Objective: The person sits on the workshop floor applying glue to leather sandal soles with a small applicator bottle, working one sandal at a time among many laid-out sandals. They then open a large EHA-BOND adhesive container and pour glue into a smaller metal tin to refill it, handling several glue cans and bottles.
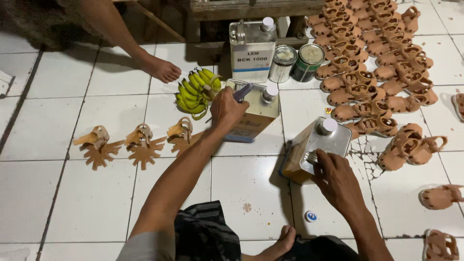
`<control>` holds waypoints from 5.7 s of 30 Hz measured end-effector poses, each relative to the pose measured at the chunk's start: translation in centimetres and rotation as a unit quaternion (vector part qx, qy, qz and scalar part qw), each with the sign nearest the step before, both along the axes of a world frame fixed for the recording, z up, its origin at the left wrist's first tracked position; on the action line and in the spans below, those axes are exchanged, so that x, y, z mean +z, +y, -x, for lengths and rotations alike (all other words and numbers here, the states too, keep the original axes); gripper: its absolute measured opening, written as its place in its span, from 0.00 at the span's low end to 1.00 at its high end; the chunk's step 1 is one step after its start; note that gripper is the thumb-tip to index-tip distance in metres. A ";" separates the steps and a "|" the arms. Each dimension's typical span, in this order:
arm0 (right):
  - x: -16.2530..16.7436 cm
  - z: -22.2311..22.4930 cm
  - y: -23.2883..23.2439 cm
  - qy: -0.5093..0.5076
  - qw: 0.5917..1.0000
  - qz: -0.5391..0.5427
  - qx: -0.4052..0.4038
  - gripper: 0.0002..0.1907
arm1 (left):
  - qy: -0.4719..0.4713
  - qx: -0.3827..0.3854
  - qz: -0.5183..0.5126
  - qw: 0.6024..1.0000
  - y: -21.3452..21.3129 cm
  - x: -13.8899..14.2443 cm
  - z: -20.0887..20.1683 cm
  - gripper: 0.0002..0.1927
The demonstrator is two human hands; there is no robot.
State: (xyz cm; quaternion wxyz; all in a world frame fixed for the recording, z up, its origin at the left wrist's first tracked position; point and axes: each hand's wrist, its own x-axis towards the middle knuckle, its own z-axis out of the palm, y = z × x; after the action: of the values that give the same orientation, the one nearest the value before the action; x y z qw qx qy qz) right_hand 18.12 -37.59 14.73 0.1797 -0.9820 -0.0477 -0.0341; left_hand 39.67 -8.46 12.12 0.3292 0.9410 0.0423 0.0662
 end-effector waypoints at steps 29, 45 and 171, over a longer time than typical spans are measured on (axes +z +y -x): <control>-0.5 14.2 5.8 -0.129 0.982 -0.114 0.078 0.38 | -0.217 -0.036 0.161 0.962 5.9 -6.5 20.2 0.29; -21.2 28.7 -13.8 0.108 0.907 -0.096 -0.395 0.41 | 0.065 -0.132 0.073 0.986 -8.3 -2.7 31.5 0.69; -5.3 15.7 3.8 -0.163 0.963 -0.193 -0.097 0.41 | -0.009 -0.296 0.481 0.825 -9.2 -1.4 18.0 0.25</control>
State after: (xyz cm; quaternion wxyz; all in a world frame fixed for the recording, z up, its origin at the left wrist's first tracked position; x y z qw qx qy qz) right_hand 2.40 -33.75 9.41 0.3515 -0.9098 0.0269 -0.2192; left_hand 21.67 -17.67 10.72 0.7442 0.6303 -0.2145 -0.0541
